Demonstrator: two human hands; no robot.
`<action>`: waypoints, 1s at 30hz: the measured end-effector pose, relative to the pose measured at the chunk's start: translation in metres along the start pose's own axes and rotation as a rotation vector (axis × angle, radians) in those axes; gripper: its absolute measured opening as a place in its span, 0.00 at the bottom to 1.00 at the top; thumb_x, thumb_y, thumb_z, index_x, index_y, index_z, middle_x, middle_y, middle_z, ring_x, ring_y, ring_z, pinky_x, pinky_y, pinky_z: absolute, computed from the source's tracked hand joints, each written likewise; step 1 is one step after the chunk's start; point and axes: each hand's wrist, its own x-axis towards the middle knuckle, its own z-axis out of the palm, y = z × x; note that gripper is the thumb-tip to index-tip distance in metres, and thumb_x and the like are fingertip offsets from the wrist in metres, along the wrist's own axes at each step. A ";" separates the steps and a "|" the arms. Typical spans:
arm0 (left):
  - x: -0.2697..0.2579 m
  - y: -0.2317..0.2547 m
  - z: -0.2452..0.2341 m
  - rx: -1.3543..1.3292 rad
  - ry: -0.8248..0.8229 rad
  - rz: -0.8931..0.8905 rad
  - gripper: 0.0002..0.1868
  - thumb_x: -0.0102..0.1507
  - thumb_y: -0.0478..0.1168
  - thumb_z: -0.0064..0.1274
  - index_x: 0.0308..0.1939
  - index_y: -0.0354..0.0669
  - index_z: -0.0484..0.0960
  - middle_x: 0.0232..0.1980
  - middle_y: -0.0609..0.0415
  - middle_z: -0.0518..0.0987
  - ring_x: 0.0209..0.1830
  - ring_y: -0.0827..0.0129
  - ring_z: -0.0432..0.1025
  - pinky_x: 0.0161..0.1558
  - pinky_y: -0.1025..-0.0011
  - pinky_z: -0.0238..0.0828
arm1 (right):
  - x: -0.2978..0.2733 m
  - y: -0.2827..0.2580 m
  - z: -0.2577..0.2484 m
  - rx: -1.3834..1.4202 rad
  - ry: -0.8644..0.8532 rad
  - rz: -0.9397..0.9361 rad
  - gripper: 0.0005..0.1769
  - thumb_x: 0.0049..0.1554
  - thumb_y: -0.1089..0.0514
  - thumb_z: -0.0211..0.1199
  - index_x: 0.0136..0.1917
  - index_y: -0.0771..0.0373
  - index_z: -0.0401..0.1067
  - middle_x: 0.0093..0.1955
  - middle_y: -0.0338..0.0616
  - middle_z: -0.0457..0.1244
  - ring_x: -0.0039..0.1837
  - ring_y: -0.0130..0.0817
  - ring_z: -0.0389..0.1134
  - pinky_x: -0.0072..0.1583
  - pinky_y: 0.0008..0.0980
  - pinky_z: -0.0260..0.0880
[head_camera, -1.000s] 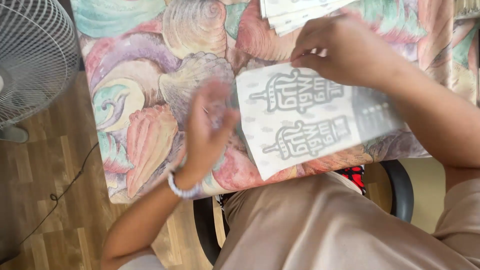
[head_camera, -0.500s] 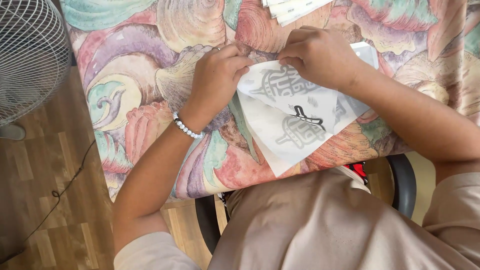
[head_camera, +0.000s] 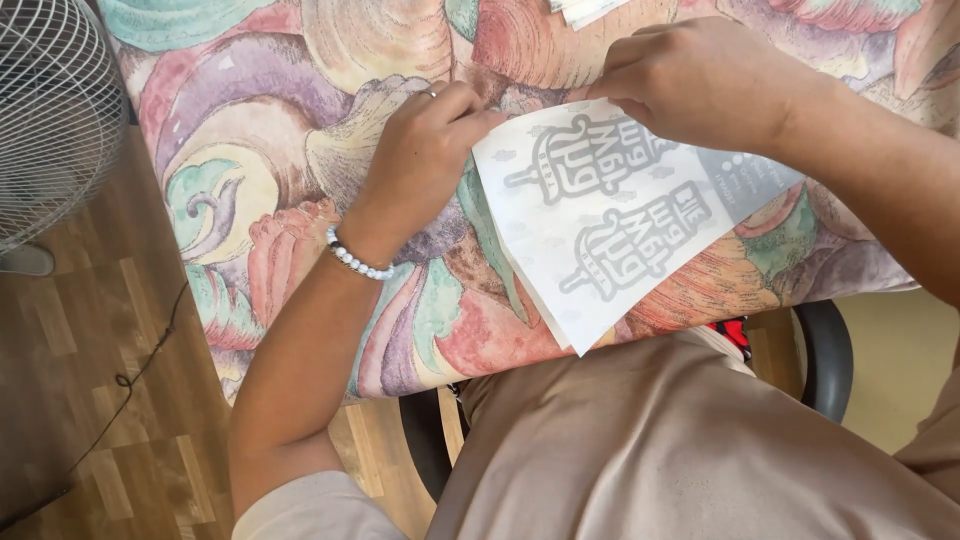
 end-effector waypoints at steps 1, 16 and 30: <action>-0.002 -0.004 -0.001 -0.002 -0.009 0.035 0.14 0.63 0.24 0.61 0.52 0.36 0.87 0.38 0.51 0.76 0.34 0.64 0.70 0.30 0.70 0.66 | 0.000 0.002 0.001 -0.034 -0.002 -0.007 0.19 0.66 0.52 0.57 0.67 0.34 0.75 0.45 0.28 0.66 0.47 0.36 0.72 0.34 0.41 0.73; 0.004 -0.003 -0.013 0.184 -0.060 0.186 0.11 0.67 0.30 0.59 0.52 0.42 0.87 0.35 0.59 0.71 0.38 0.63 0.65 0.40 0.66 0.68 | 0.000 -0.008 -0.006 -0.199 -0.016 -0.205 0.26 0.59 0.63 0.64 0.70 0.52 0.72 0.47 0.30 0.69 0.43 0.29 0.71 0.40 0.27 0.77; 0.009 0.005 -0.022 0.289 -0.055 0.232 0.06 0.69 0.33 0.56 0.47 0.45 0.87 0.37 0.60 0.74 0.41 0.63 0.68 0.47 0.66 0.69 | 0.014 -0.023 -0.021 -0.341 -0.139 -0.199 0.35 0.61 0.60 0.58 0.80 0.42 0.61 0.43 0.23 0.69 0.38 0.23 0.70 0.37 0.22 0.75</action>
